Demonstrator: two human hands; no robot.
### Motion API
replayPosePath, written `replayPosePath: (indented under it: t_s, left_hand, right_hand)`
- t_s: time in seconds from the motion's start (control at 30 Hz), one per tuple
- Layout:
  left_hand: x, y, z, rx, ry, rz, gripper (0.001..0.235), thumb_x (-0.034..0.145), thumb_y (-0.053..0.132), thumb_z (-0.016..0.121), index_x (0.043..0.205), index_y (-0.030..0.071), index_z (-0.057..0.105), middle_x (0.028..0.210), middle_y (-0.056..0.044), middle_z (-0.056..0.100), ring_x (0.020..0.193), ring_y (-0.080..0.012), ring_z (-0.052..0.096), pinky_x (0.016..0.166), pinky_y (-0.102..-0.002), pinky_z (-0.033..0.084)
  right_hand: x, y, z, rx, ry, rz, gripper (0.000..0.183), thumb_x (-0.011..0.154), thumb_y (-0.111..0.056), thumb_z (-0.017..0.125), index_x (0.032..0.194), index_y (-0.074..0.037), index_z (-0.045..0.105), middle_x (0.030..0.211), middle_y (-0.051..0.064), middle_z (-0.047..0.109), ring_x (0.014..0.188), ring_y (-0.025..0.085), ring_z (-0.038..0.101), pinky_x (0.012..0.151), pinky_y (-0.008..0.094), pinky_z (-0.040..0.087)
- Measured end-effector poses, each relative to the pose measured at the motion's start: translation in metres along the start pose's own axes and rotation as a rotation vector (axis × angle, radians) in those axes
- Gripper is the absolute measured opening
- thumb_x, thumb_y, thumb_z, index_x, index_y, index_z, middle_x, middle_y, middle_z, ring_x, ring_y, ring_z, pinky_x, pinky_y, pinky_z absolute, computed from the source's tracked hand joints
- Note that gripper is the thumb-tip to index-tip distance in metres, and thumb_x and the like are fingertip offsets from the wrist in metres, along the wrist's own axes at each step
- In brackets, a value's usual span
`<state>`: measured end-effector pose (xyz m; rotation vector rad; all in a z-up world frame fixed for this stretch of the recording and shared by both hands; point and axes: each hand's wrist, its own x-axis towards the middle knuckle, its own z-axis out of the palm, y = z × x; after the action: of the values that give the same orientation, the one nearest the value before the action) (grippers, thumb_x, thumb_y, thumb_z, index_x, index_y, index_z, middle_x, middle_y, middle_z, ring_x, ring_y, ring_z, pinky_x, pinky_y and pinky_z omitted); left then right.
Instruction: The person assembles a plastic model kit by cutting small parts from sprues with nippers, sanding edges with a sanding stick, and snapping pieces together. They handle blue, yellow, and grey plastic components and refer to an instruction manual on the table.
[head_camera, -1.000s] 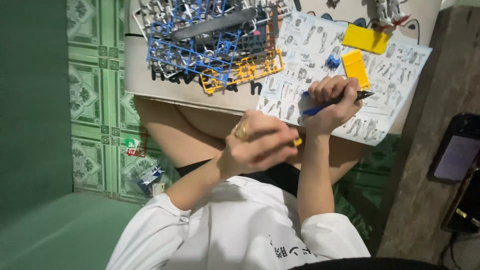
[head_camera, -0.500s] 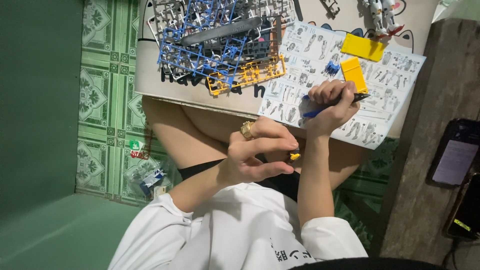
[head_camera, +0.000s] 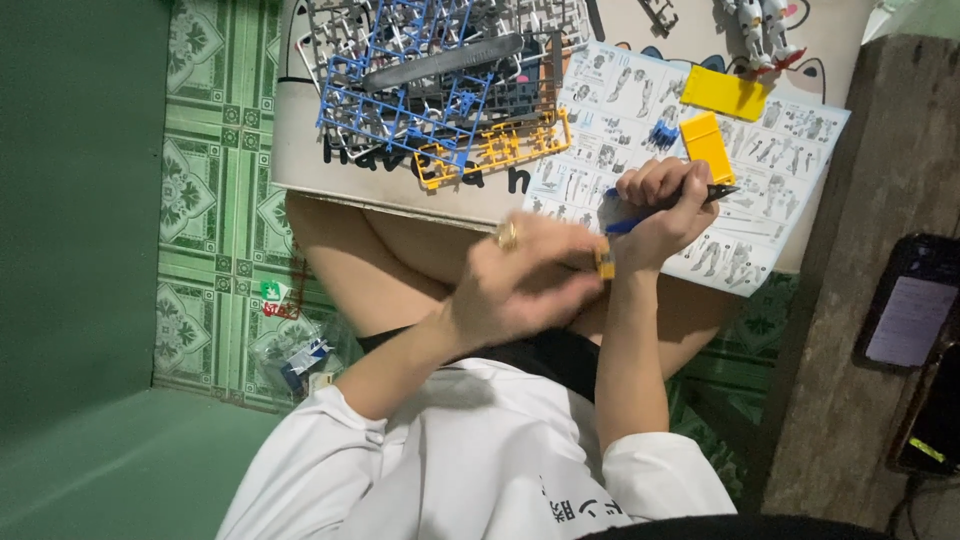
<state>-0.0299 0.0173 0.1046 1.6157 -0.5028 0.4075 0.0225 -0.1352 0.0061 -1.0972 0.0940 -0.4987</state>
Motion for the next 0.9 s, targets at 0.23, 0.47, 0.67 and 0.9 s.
replayPosePath:
  t_s: [0.23,0.47,0.67,0.9]
  left_hand:
    - [0.0,-0.073,-0.014,0.505,-0.43,-0.028,0.023,0.083,0.012,0.069,0.103,0.005,0.06,0.096,-0.012,0.065,0.092,-0.0302,0.061,0.078,-0.039,0.046]
    - [-0.002,-0.091,-0.012,0.494,-0.513,-0.079,0.019,0.086,0.014,0.064,0.105,0.017,0.065,0.102,-0.005,0.06,0.096,-0.0299,0.057,0.08,-0.038,0.046]
    - [0.0,-0.092,-0.011,0.487,-0.472,-0.081,0.015,0.089,0.022,0.063,0.1,0.011,0.068,0.098,-0.005,0.06,0.091,-0.0261,0.058,0.076,-0.035,0.046]
    - [-0.002,-0.097,-0.011,0.51,-0.459,-0.068,0.012,0.09,0.023,0.062,0.094,0.013,0.068,0.093,-0.002,0.058,0.088,-0.0218,0.057,0.074,-0.033,0.046]
  right_hand:
    - [-0.001,-0.015,0.011,0.005,0.011,0.032,0.037,0.099,-0.025,0.031,0.064,-0.017,0.035,0.049,-0.003,0.029,0.042,0.011,0.035,0.044,0.022,0.037]
    - [-0.003,-0.004,0.008,0.071,-0.154,0.023,0.037,0.099,-0.027,0.031,0.064,-0.016,0.038,0.048,-0.003,0.03,0.041,0.011,0.038,0.043,0.023,0.037]
    - [-0.006,-0.001,0.011,0.011,-0.26,-0.048,0.04,0.099,-0.024,0.029,0.062,-0.012,0.038,0.047,-0.001,0.031,0.04,0.012,0.038,0.043,0.025,0.038]
    - [-0.006,0.002,0.012,-0.027,-0.31,-0.067,0.04,0.099,-0.023,0.031,0.062,-0.011,0.036,0.046,0.0,0.03,0.041,0.013,0.036,0.043,0.026,0.038]
